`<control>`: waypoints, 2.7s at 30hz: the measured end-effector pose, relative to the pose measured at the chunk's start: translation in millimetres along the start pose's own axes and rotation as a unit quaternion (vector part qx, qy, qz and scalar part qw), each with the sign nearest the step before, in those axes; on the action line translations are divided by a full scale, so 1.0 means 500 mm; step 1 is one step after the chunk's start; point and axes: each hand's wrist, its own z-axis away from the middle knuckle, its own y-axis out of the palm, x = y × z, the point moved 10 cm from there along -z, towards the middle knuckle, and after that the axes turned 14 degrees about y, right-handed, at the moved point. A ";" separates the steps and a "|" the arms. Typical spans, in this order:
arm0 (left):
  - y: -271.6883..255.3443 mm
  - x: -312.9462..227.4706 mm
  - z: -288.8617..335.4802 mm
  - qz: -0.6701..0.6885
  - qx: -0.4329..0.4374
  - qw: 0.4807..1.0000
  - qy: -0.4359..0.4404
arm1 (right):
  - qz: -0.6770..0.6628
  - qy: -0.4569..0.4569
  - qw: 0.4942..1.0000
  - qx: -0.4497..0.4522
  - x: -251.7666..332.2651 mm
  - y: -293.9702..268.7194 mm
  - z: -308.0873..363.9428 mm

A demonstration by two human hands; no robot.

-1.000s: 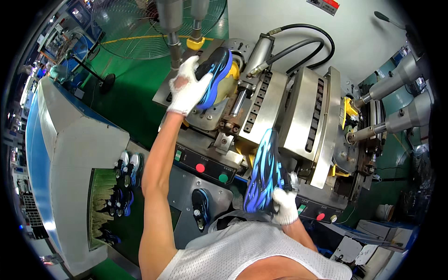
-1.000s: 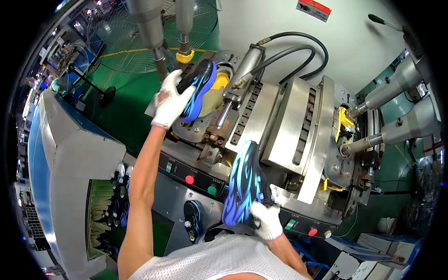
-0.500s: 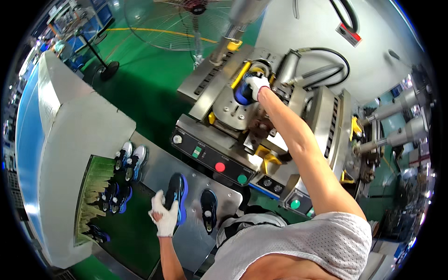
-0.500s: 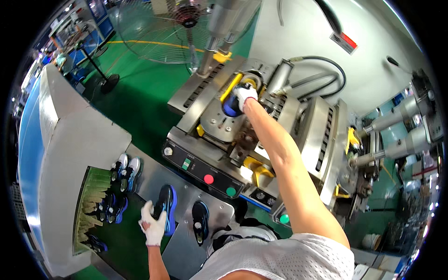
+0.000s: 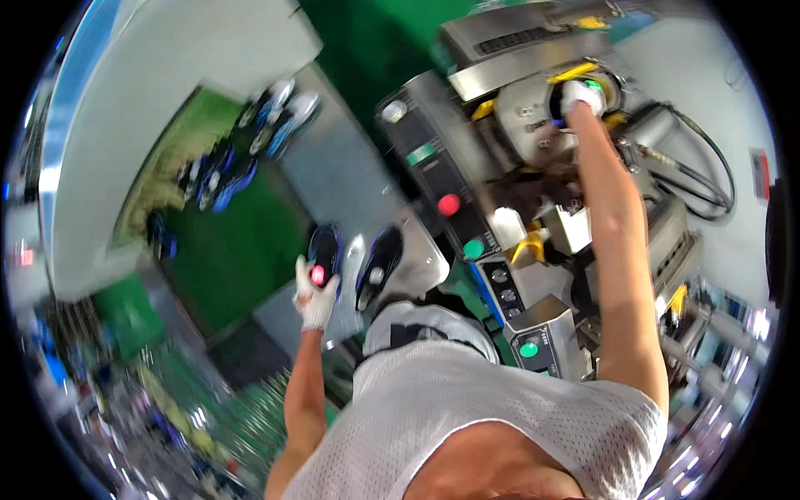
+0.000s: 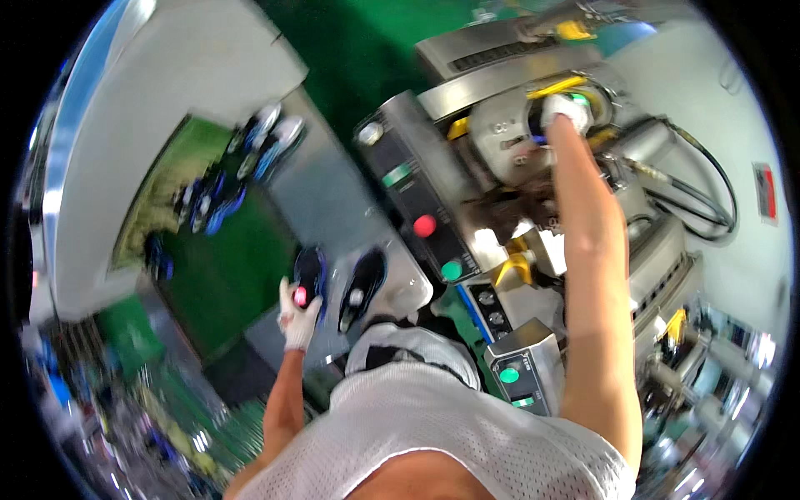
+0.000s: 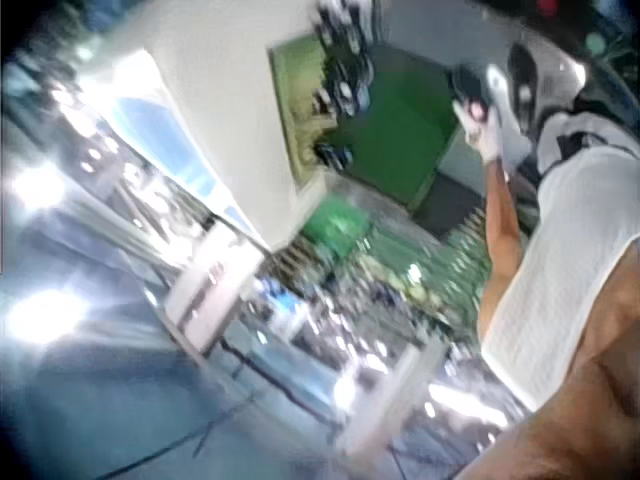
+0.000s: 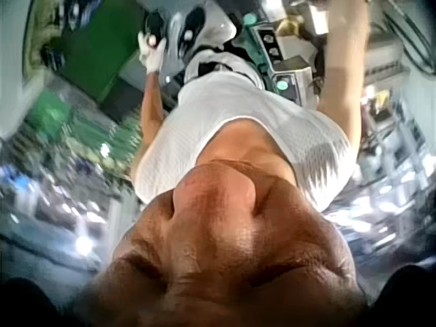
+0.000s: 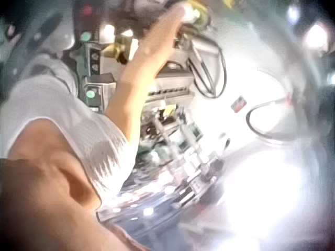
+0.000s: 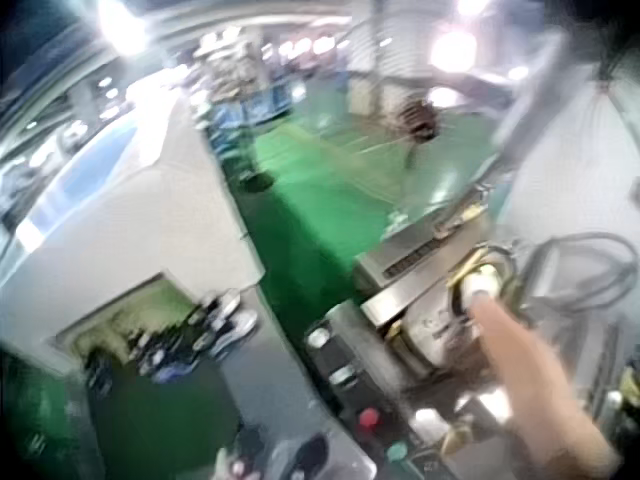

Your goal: The person repeatedly places blue and black sneaker uppers into a machine jig, presses a green button to activate the machine, and then removes the processed shoes. The shoes are then placed onto a metal rack. This cycle is repeated multiple times.

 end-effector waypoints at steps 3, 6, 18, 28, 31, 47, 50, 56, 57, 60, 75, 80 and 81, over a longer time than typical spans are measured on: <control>0.001 0.050 0.069 -0.020 0.007 0.995 -0.093 | -0.567 0.167 0.780 0.205 0.000 0.044 0.032; 0.057 0.122 0.060 -0.061 0.031 0.995 -0.068 | -0.429 0.073 0.890 0.134 -0.080 -0.036 -0.023; 0.054 0.113 0.060 0.133 -0.010 0.991 0.009 | -0.328 -0.279 0.892 -0.138 -0.035 -0.346 1.083; 0.053 0.111 0.055 0.096 0.060 0.990 0.088 | -0.181 -0.231 0.953 0.068 -0.018 0.050 1.315; 0.048 0.115 0.043 0.131 0.032 0.985 0.104 | -0.250 -0.060 0.903 0.345 0.088 0.101 1.512; 0.218 -0.085 0.145 -0.055 0.371 0.906 0.199 | -0.668 0.331 0.567 0.350 -0.254 0.144 1.648; 0.263 -0.185 0.272 -0.086 0.420 0.870 0.243 | -0.770 0.372 0.447 0.261 -0.427 0.115 1.729; 0.318 -0.424 0.647 -0.018 0.594 0.679 0.431 | -0.811 0.526 0.256 0.017 -0.744 0.102 2.017; 0.323 -0.443 0.721 -0.036 0.626 0.640 0.445 | -0.810 0.540 0.227 -0.039 -0.789 0.098 2.077; 0.287 -0.523 0.902 -0.066 0.615 0.577 0.533 | -0.800 0.552 0.132 -0.193 -0.904 0.029 2.218; 0.455 -0.637 2.032 0.166 0.650 0.239 0.702 | -0.181 0.886 0.350 -0.243 -1.472 0.044 2.817; 0.480 -0.660 2.108 0.172 0.648 0.224 0.708 | -0.097 0.897 0.371 -0.221 -1.625 0.113 2.876; 0.502 -0.656 2.076 0.170 0.653 0.219 0.705 | -0.113 0.901 0.373 -0.190 -1.638 0.118 2.867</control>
